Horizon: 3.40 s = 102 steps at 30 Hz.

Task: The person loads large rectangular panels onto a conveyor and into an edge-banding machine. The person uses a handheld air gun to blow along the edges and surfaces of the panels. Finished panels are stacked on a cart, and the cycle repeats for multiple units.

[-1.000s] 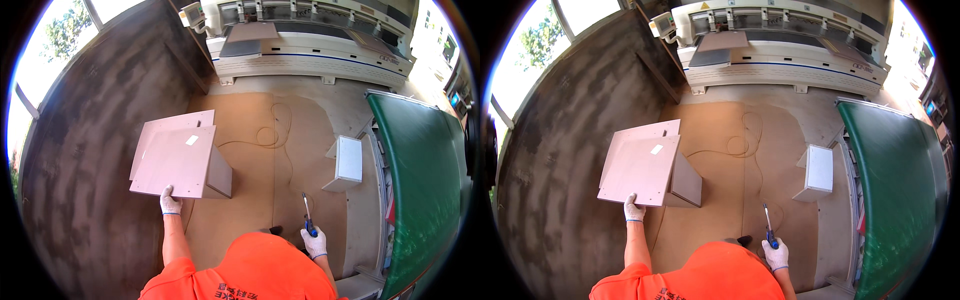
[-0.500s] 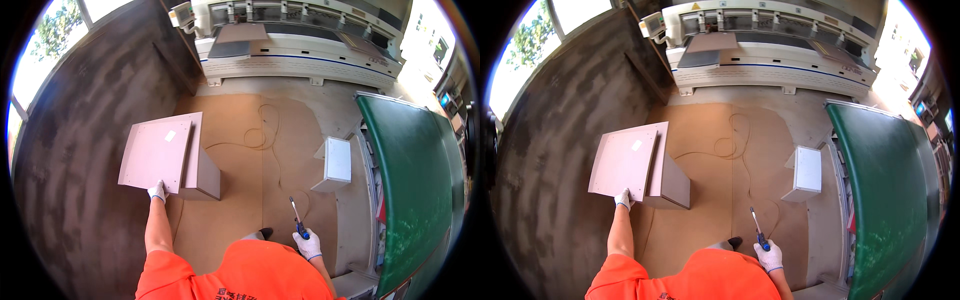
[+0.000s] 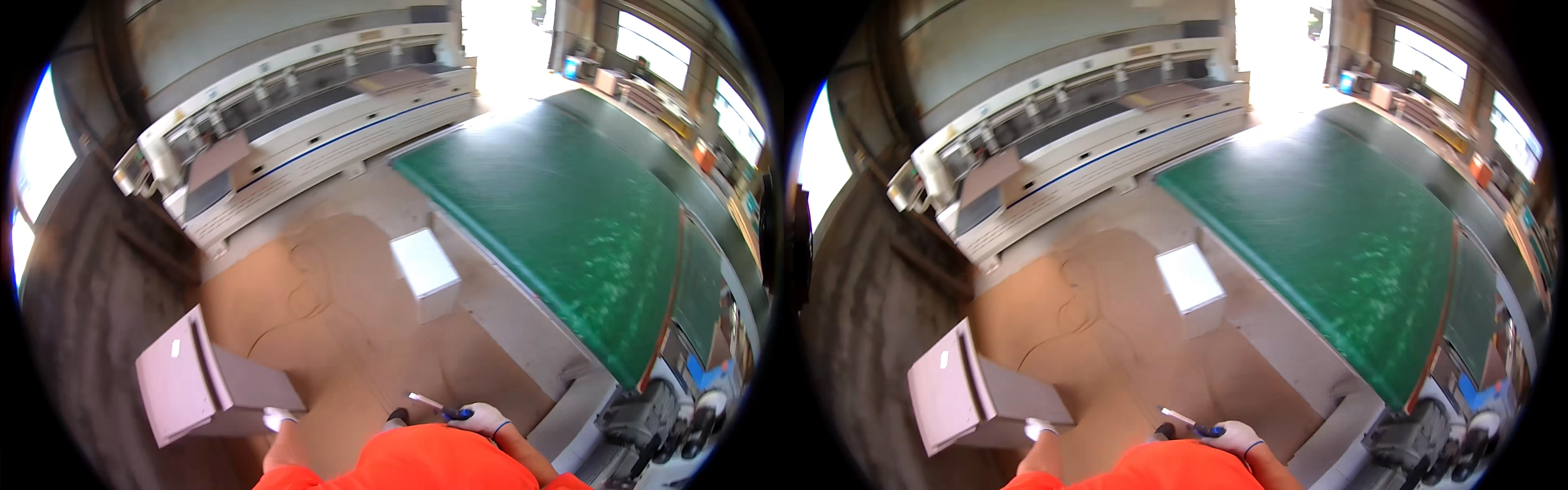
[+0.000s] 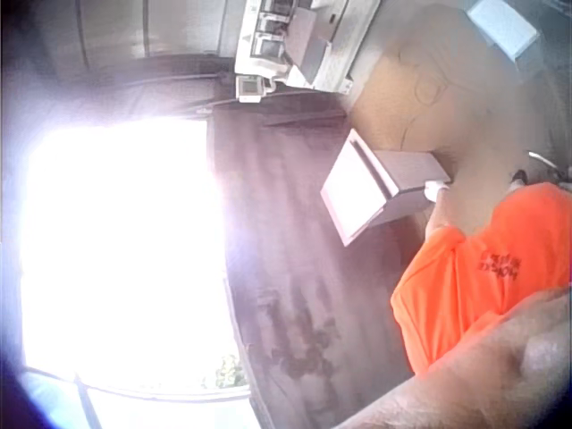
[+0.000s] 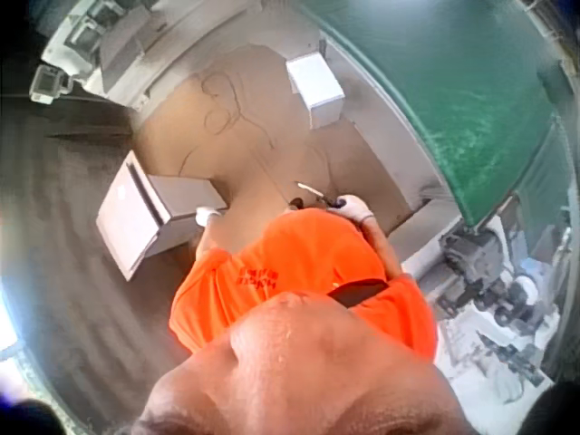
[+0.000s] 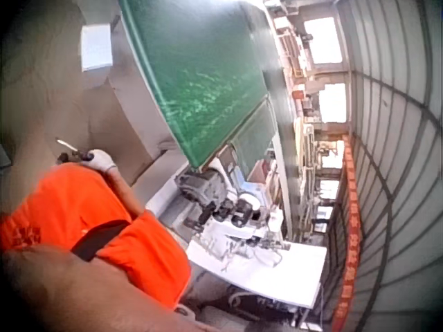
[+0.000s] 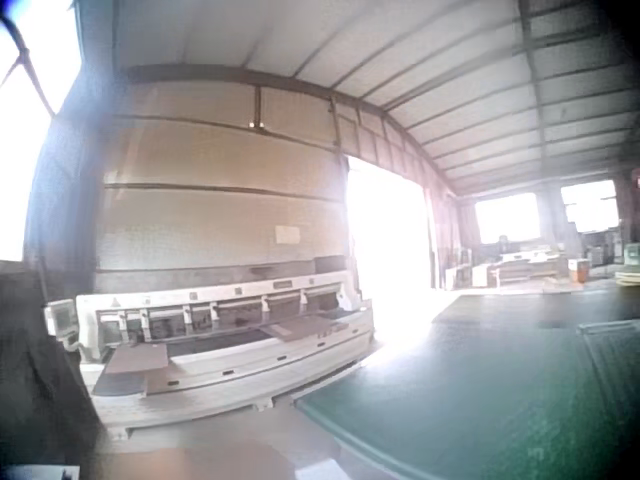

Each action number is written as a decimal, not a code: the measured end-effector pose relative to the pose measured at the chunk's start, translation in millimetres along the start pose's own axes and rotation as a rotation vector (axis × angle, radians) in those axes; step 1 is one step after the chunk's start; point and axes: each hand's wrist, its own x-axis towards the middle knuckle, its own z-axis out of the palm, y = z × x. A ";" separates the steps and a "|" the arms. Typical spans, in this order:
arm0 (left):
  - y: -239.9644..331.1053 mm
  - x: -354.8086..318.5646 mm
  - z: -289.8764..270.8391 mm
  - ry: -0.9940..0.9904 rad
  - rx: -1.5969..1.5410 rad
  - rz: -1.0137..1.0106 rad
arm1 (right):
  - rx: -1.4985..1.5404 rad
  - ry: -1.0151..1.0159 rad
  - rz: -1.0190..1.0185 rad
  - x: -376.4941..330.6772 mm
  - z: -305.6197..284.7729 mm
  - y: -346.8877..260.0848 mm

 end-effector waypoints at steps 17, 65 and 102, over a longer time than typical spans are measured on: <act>602.7 -275.5 -430.2 -0.148 -1.584 1.291 | 0.852 0.728 0.153 -199.9 -12.6 239.6; 1165.3 -713.4 -669.8 0.638 -0.312 1.998 | 0.991 1.322 1.260 -256.3 -324.7 329.7; 512.6 -427.8 -353.9 -1.780 -1.440 1.022 | 1.829 0.849 0.008 -210.4 -32.6 188.4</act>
